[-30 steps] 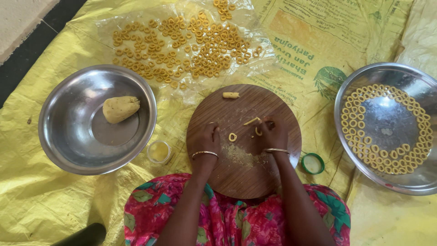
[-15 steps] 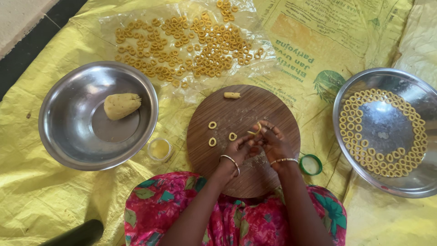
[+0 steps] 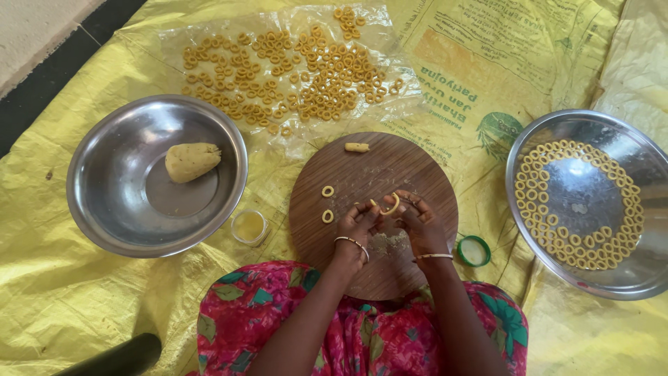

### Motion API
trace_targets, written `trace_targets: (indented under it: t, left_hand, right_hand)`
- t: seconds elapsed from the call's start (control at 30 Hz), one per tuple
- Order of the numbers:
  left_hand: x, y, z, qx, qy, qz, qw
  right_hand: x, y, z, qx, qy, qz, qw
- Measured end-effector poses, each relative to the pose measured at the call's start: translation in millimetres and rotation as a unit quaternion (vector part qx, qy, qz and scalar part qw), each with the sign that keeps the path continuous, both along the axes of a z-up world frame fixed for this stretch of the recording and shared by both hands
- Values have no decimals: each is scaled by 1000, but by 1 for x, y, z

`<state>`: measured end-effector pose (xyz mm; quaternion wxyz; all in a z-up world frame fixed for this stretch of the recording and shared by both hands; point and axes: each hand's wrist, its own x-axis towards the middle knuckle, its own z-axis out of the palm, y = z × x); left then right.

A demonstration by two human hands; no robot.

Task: The person rolls small pieces of dough into thin ropes on a wooden board, then joins the ends to form rings. The finished rings are placed into a metal tray. The person repeats this process with multiple pieces of dough.

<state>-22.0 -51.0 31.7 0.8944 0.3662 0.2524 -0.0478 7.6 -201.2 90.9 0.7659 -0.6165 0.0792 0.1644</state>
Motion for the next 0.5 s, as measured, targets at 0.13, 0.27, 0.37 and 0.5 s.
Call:
trace_targets:
  t: [0.13,0.27,0.37,0.5]
  left_hand:
    - [7,4,8,189,-32,-15,981]
    - [7,6,20,383,-78,-54,919]
    - [-1,6,31,540,-147,-67,826]
    - [-4,5,37,579,-211,-53,786]
  right_hand:
    - [-1,-1,1,-314,-149,5,938]
    - [-6,1,-1,-298,-136,37,944]
    - [-6,7,-5,-179,-111,43,977]
    - [-4,5,-8,-147,-100,11,984]
